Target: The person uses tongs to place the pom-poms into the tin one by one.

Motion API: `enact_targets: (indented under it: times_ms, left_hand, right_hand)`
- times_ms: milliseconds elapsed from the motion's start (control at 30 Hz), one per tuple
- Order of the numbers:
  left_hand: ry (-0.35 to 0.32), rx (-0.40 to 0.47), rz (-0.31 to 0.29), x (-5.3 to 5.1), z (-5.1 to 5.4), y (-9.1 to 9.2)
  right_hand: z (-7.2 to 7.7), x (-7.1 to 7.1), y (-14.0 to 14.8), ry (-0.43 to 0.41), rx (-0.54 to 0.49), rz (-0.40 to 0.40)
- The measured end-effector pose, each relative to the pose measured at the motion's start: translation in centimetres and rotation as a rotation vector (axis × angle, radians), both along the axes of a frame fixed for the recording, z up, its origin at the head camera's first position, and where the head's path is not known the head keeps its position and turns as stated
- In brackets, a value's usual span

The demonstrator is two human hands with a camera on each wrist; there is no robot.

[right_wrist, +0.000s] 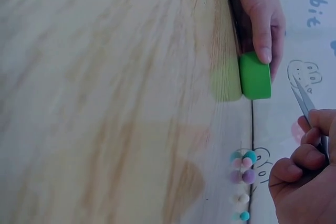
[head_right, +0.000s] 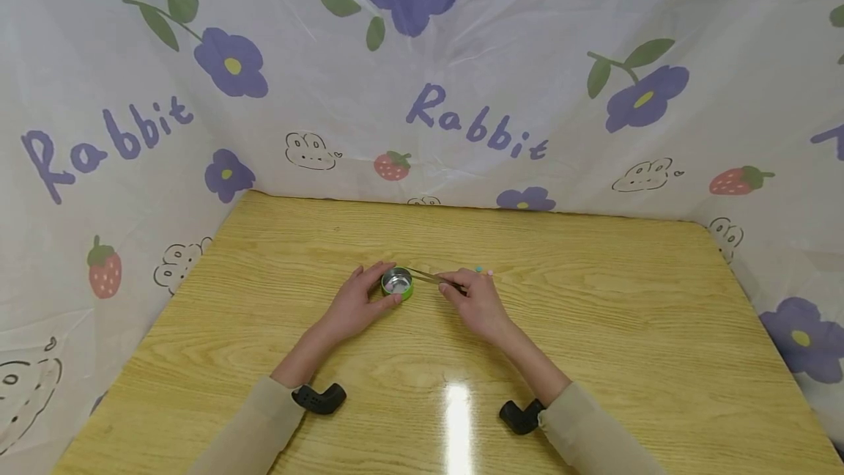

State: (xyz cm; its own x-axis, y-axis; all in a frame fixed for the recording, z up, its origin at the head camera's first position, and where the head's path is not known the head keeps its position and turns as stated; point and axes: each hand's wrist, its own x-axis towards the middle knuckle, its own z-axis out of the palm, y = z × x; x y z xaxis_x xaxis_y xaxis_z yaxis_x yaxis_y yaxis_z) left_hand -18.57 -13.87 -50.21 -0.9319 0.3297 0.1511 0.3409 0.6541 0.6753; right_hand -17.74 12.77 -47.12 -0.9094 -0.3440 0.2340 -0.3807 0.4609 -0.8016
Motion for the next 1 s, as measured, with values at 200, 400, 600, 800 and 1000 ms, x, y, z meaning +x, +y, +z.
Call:
enact_targets:
  times_ms: [200, 400, 600, 800, 1000]
  left_hand:
    - [-0.009, 0.007, 0.001, 0.1, 0.1, 0.0]
    - [-0.009, 0.009, -0.010, 0.1, 0.0, 0.0]
    - [0.003, 0.010, -0.018, -0.1, -0.2, 0.0]
    - [0.002, 0.011, -0.021, -0.2, -0.3, 0.0]
    - [0.002, 0.008, -0.019, -0.2, -0.3, -0.2]
  right_hand:
    - [0.0, 0.2, 0.5, -0.007, -0.006, -0.002]
    - [-0.3, 0.2, 1.4, -0.017, -0.038, 0.002]
    - [-0.5, 0.4, 2.6, -0.064, -0.027, -0.022]
    - [-0.5, 0.5, 3.8, -0.088, -0.020, -0.048]
    - [-0.7, 0.6, 4.9, -0.080, -0.039, -0.064]
